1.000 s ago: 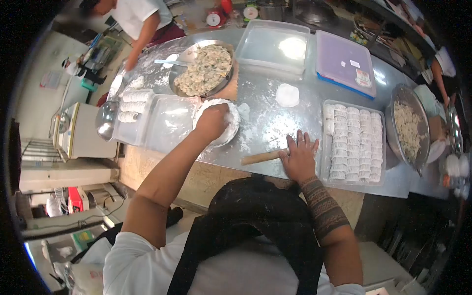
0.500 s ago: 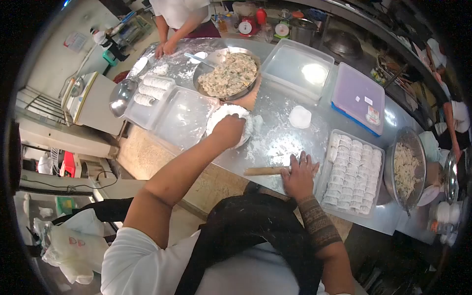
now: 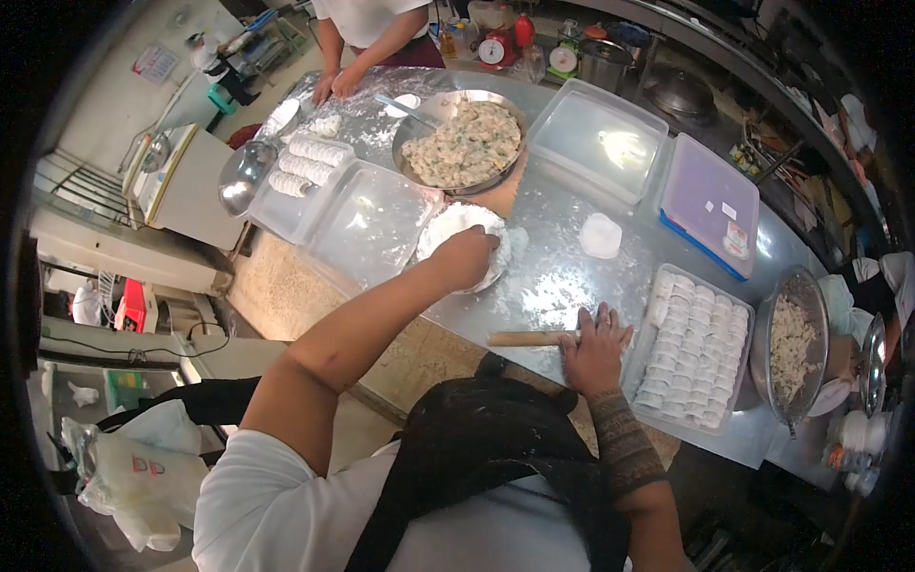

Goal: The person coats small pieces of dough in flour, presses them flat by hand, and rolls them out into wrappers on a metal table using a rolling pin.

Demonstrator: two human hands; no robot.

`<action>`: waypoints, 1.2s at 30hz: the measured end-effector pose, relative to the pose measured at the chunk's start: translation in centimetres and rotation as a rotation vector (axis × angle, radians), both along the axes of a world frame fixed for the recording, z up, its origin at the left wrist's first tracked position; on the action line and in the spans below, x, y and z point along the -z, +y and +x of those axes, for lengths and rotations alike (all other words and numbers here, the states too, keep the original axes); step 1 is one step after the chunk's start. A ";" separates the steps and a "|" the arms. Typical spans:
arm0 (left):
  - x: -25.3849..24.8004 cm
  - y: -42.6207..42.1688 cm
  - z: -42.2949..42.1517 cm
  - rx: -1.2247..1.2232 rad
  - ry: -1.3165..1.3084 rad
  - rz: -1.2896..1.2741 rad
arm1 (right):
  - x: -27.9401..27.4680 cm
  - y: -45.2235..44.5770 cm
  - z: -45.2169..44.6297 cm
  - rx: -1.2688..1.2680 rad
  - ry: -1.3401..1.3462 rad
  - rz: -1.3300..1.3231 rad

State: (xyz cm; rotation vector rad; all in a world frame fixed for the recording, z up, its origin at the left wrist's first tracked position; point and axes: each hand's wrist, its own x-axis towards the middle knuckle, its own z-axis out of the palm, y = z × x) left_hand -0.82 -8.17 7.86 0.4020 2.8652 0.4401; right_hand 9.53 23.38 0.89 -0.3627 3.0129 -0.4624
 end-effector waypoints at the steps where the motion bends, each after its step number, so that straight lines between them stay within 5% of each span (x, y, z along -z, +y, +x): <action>1: 0.6 -0.3 0.0 0.041 0.028 -0.007 | 0.0 0.0 -0.1 0.000 0.012 0.002; 7: 0.3 -0.7 -0.4 0.089 -0.009 -0.122 | 0.5 -0.1 0.1 -0.001 0.044 0.001; 13: -2.5 -0.9 0.3 0.014 0.183 0.241 | 0.5 0.4 0.8 -0.020 0.076 -0.024; 16: -5.2 2.5 1.1 0.005 -0.159 0.370 | 0.2 0.7 1.7 -0.033 0.073 -0.031; 21: 4.6 8.8 1.2 0.251 0.146 0.393 | 0.6 1.8 2.6 -0.053 0.037 -0.058; 24: 5.7 10.7 1.4 0.182 -0.059 0.261 | 0.6 2.1 2.7 -0.058 0.046 -0.038; 30: 6.0 10.1 2.9 0.243 0.108 0.302 | 1.1 2.2 2.7 -0.065 0.088 -0.056; 36: 7.1 9.1 1.3 0.325 -0.087 0.243 | 1.0 2.3 2.6 -0.058 0.078 -0.086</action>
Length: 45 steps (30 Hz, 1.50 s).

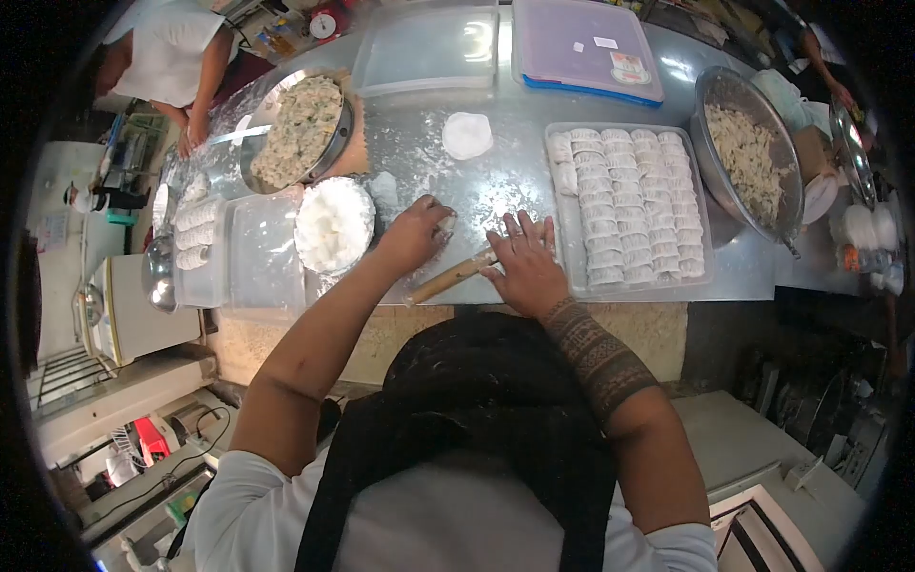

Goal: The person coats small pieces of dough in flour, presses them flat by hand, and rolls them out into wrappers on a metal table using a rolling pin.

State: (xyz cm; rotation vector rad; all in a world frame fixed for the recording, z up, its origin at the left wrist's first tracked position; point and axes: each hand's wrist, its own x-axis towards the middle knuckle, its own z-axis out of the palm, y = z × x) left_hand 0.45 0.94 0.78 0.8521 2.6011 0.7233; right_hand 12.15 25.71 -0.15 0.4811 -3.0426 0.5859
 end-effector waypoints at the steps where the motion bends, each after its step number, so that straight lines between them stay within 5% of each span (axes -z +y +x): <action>1: 0.2 -0.2 -0.2 -0.001 -0.042 -0.006 | 0.1 0.0 0.0 -0.001 0.005 0.001; 3: 0.4 -0.3 -0.5 -0.006 -0.122 -0.017 | 0.3 0.0 -0.1 -0.002 0.010 0.002; 9: -3.1 3.6 -0.3 0.055 0.437 -0.022 | 0.5 0.0 -0.1 0.004 -0.002 0.001; 20: 2.5 8.0 -1.2 0.083 0.288 -0.153 | 0.2 0.0 -0.1 0.007 -0.027 0.035; 25: 1.5 4.8 -3.0 -0.207 -0.094 0.470 | 0.3 0.1 0.0 0.001 -0.015 0.002; 28: -0.6 2.2 -2.5 -0.331 0.059 0.034 | 0.2 0.1 0.0 0.001 -0.012 0.006; 31: -0.1 1.1 -0.1 -0.255 0.020 -0.073 | 0.3 0.2 0.1 0.000 -0.010 0.014; 37: -0.7 2.2 0.5 -0.430 -0.240 0.118 | 0.5 0.1 0.1 0.001 -0.004 0.015; 40: -1.6 2.9 1.3 -0.353 0.067 0.193 | 0.3 0.1 0.1 -0.003 -0.006 0.013; 43: -3.6 3.2 1.7 -0.293 -0.074 0.233 | 0.1 0.1 0.1 -0.005 0.004 -0.002; 45: -2.0 2.6 0.6 -0.365 0.075 0.239 | 0.1 0.2 0.2 -0.003 0.012 -0.006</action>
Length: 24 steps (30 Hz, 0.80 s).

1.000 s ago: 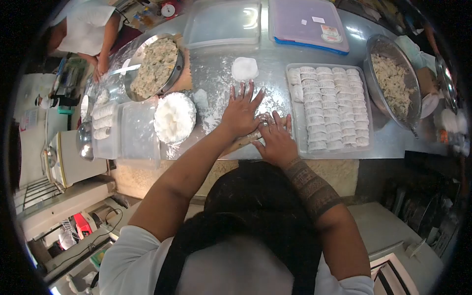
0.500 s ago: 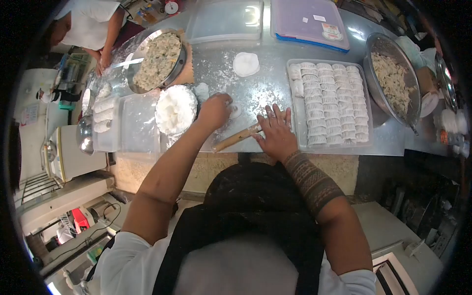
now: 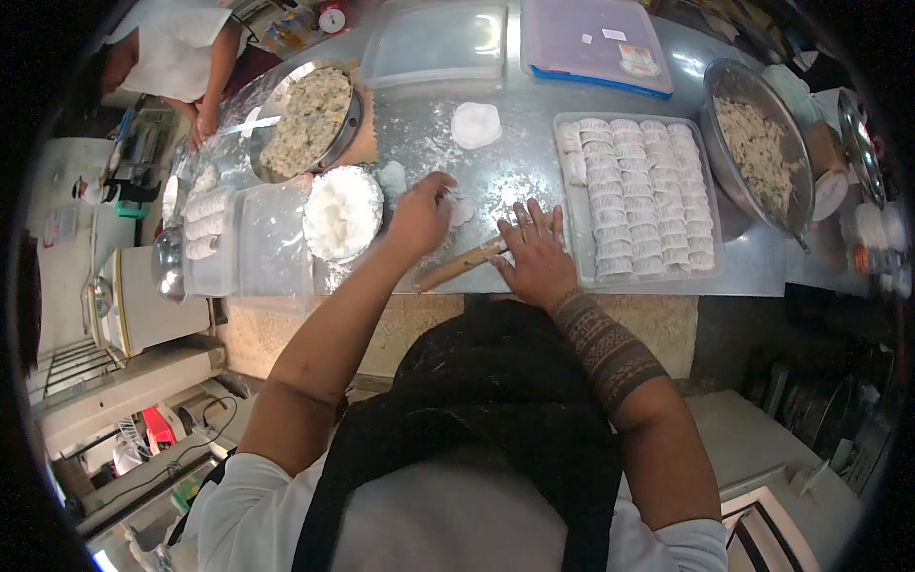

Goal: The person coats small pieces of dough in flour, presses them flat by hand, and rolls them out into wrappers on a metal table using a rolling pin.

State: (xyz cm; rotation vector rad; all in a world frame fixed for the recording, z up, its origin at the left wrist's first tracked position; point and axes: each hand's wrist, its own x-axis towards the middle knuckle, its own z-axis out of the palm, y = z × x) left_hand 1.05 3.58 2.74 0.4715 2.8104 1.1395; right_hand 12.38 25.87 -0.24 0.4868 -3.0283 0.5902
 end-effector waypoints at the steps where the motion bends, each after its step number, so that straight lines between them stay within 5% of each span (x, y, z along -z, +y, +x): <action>1: 1.1 -0.4 -0.9 -0.046 0.069 -0.008 | 0.1 0.0 0.0 0.000 0.005 0.001; 2: 2.1 -0.9 -1.7 0.008 0.201 -0.083 | 0.1 -0.1 -0.1 0.000 0.011 0.003; 5: 1.6 -0.3 -1.9 0.101 -0.040 -0.322 | 0.3 0.1 -0.1 -0.012 0.015 -0.010; 8: 2.9 -0.4 -2.9 0.258 -0.103 -0.247 | 0.0 0.3 -0.1 -0.032 -0.012 0.006; 11: -0.3 0.2 -2.5 0.212 -0.544 -0.058 | -0.5 0.2 -0.1 -0.029 -0.022 0.020; 18: 1.6 0.0 -2.5 0.177 -0.447 -0.134 | -1.2 -3.3 -8.7 -0.007 -0.028 0.196; 24: 3.1 -0.9 -2.9 -0.009 -0.590 0.133 | -0.7 -4.0 -10.8 0.032 0.006 0.019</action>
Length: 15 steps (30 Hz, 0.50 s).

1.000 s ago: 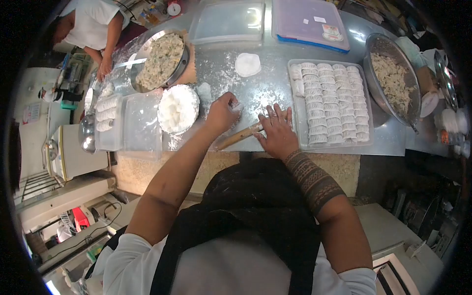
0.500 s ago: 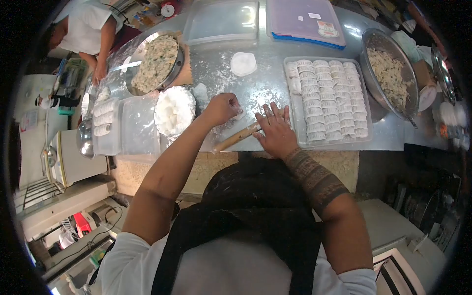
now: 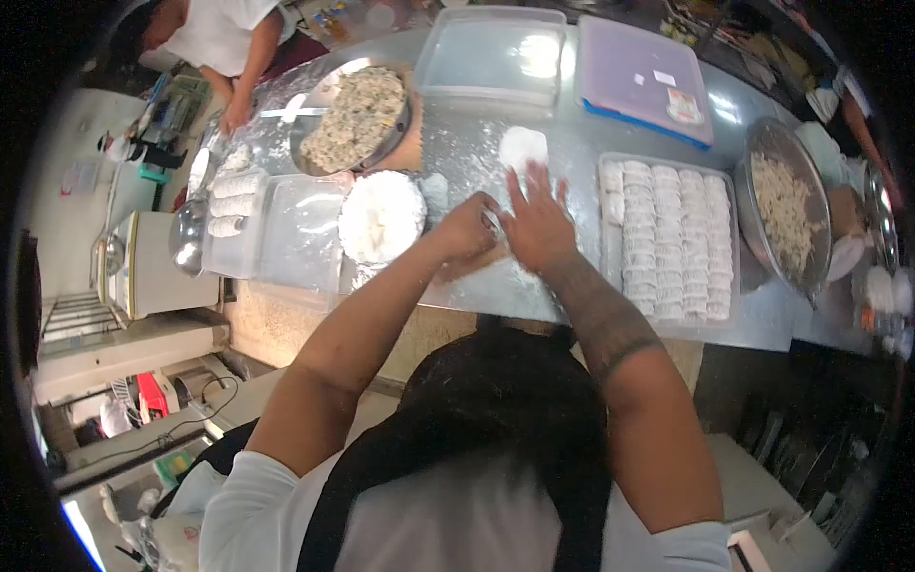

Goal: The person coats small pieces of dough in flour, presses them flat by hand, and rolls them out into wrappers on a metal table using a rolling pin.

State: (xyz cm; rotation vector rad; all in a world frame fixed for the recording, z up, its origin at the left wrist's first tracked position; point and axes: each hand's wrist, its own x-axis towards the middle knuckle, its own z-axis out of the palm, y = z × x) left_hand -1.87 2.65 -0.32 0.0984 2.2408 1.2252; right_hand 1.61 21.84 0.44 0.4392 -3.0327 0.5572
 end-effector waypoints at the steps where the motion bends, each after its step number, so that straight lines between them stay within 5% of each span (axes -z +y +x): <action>1: 0.6 0.0 0.0 -0.022 -0.046 0.014 | -0.7 0.6 2.0 -0.009 -0.041 -0.029; 2: -1.1 0.4 0.5 -0.115 -0.144 0.021 | -1.2 1.6 4.9 -0.024 -0.101 0.016; 6: -0.9 -0.4 1.6 0.180 -0.071 -0.172 | -1.9 3.8 8.5 -0.110 -0.182 0.080; 9: 0.7 -0.3 0.5 0.410 0.188 -0.432 | -1.3 0.9 2.6 -0.108 -0.092 0.071; 15: -1.4 -1.0 -0.2 0.178 0.055 -0.114 | 0.0 -0.1 -0.2 -0.054 0.014 0.034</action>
